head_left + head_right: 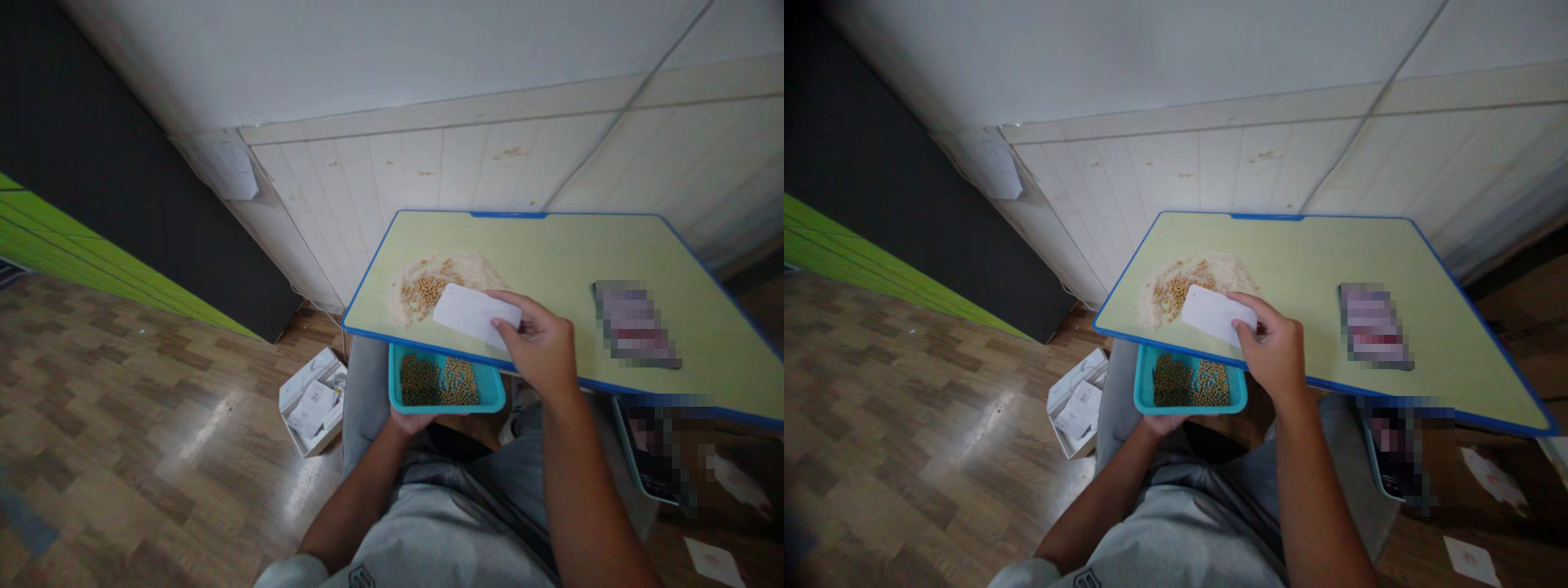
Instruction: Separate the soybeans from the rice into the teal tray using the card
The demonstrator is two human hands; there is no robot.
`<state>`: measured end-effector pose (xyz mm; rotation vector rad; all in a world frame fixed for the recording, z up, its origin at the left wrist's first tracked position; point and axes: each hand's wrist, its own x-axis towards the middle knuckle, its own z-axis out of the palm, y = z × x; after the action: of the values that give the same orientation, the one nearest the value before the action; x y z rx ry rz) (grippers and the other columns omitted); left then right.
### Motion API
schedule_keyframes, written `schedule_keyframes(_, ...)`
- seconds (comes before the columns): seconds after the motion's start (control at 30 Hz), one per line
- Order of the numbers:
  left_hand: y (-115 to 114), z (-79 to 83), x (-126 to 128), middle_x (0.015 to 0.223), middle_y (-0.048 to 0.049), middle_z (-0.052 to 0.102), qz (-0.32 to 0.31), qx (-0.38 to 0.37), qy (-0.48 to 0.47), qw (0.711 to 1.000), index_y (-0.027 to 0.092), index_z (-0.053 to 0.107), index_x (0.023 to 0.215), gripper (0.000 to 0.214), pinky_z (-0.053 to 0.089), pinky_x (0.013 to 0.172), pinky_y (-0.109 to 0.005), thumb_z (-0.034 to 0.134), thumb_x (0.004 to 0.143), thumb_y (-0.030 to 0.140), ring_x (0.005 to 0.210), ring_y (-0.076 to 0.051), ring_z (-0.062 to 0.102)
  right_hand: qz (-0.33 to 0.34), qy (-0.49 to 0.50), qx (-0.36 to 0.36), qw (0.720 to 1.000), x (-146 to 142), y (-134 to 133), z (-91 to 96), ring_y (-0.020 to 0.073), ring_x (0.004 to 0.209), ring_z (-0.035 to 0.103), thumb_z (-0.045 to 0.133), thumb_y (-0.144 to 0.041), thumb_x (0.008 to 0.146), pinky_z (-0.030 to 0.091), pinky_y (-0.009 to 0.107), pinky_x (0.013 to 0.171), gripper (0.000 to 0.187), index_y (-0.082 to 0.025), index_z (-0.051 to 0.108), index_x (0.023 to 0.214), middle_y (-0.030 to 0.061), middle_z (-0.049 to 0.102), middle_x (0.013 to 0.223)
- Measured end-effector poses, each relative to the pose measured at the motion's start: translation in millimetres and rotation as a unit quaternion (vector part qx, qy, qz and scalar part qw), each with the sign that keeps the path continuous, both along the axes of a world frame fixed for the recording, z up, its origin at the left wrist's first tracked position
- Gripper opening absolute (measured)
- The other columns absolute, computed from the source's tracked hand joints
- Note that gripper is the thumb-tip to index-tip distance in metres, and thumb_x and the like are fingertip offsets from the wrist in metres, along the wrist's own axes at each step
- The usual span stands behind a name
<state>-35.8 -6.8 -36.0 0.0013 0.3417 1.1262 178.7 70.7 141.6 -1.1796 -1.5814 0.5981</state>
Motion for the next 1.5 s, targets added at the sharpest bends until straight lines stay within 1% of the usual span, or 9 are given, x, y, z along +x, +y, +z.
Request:
schedule_keyframes(0.17,0,5.4,-1,0.174,-0.0113,0.053,-0.010,0.011,0.000,1.000,0.027,0.057,0.164,0.073,0.018,0.124,-0.094,0.025,0.111,0.066,0.168,-0.050,0.029,-0.046,-0.007,0.014,0.999,2,4,-3.1,0.0222,0.074,0.076,0.072,-0.025,0.086,0.061,0.038,0.069,0.042,-0.026,0.085,0.126,0.0064,0.087,0.111)
schedule_keyframes(0.4,0,4.1,0,0.175,-0.0127,0.051,-0.009,0.005,-0.014,1.000,0.026,0.057,0.164,0.073,0.014,0.125,-0.094,0.026,0.110,0.065,0.170,-0.050,0.022,-0.049,-0.014,0.020,0.999,4,7,-6.5,0.0215,0.072,0.075,0.071,-0.024,0.088,0.061,0.037,0.066,0.042,-0.025,0.084,0.128,0.0061,0.087,0.108)
schedule_keyframes(0.57,-1,10.1,0,0.175,-0.0161,0.050,-0.005,0.005,-0.019,1.000,0.026,0.052,0.167,0.075,0.016,0.122,-0.096,0.030,0.108,0.066,0.169,-0.053,0.024,-0.072,0.011,0.056,0.996,2,8,-6.5,0.0249,0.086,0.081,0.072,-0.024,0.088,0.064,0.039,0.073,0.040,-0.024,0.084,0.126,0.0079,0.087,0.118)
schedule_keyframes(0.73,-1,11.9,-1,0.175,-0.0134,0.050,-0.024,0.005,-0.013,1.000,0.027,0.056,0.165,0.074,0.016,0.124,-0.093,0.030,0.108,0.067,0.169,-0.052,0.023,-0.105,0.000,0.093,0.990,0,14,1.0,0.0269,0.094,0.083,0.069,-0.023,0.090,0.067,0.040,0.079,0.041,-0.025,0.083,0.128,0.0067,0.087,0.119)
schedule_keyframes(0.93,-2,2.0,1,0.173,-0.0168,0.053,-0.007,0.031,-0.013,0.999,0.026,0.058,0.163,0.072,0.016,0.126,-0.091,0.036,0.107,0.065,0.168,-0.051,0.029,-0.109,-0.065,0.104,0.986,-8,22,21.6,0.0282,0.095,0.083,0.067,-0.020,0.089,0.068,0.043,0.085,0.041,-0.027,0.085,0.125,0.0049,0.087,0.120)
schedule_keyframes(1.03,-3,-0.8,1,0.174,-0.0154,0.053,-0.012,0.036,-0.013,0.999,0.026,0.060,0.161,0.072,0.014,0.128,-0.090,0.033,0.108,0.066,0.168,-0.049,0.029,-0.107,-0.087,0.099,0.985,-13,25,27.4,0.0293,0.097,0.083,0.067,-0.018,0.089,0.067,0.046,0.092,0.042,-0.029,0.085,0.125,0.0043,0.087,0.120)
schedule_keyframes(1.17,-3,1.1,0,0.173,-0.0123,0.054,-0.021,0.030,-0.007,0.999,0.029,0.058,0.163,0.068,0.013,0.131,-0.086,0.027,0.111,0.060,0.169,-0.045,0.030,-0.088,-0.103,0.086,0.987,-17,28,24.3,0.0310,0.106,0.083,0.066,-0.017,0.091,0.065,0.049,0.097,0.044,-0.032,0.085,0.127,0.0040,0.086,0.124)
schedule_keyframes(1.3,-2,4.6,1,0.174,-0.0125,0.052,-0.023,0.035,-0.018,0.999,0.030,0.053,0.167,0.065,0.015,0.129,-0.088,0.033,0.110,0.056,0.169,-0.047,0.029,-0.075,-0.113,0.085,0.987,-17,29,16.7,0.0307,0.101,0.084,0.066,-0.019,0.092,0.066,0.049,0.093,0.041,-0.032,0.086,0.125,0.0051,0.087,0.124)
schedule_keyframes(1.5,0,4.4,2,0.174,-0.0137,0.051,-0.019,0.026,-0.028,0.999,0.027,0.053,0.167,0.071,0.017,0.128,-0.090,0.024,0.111,0.060,0.168,-0.048,0.032,-0.069,-0.117,0.082,0.987,-15,30,12.7,0.0284,0.096,0.084,0.066,-0.020,0.092,0.067,0.046,0.089,0.041,-0.034,0.087,0.124,0.0034,0.087,0.121)
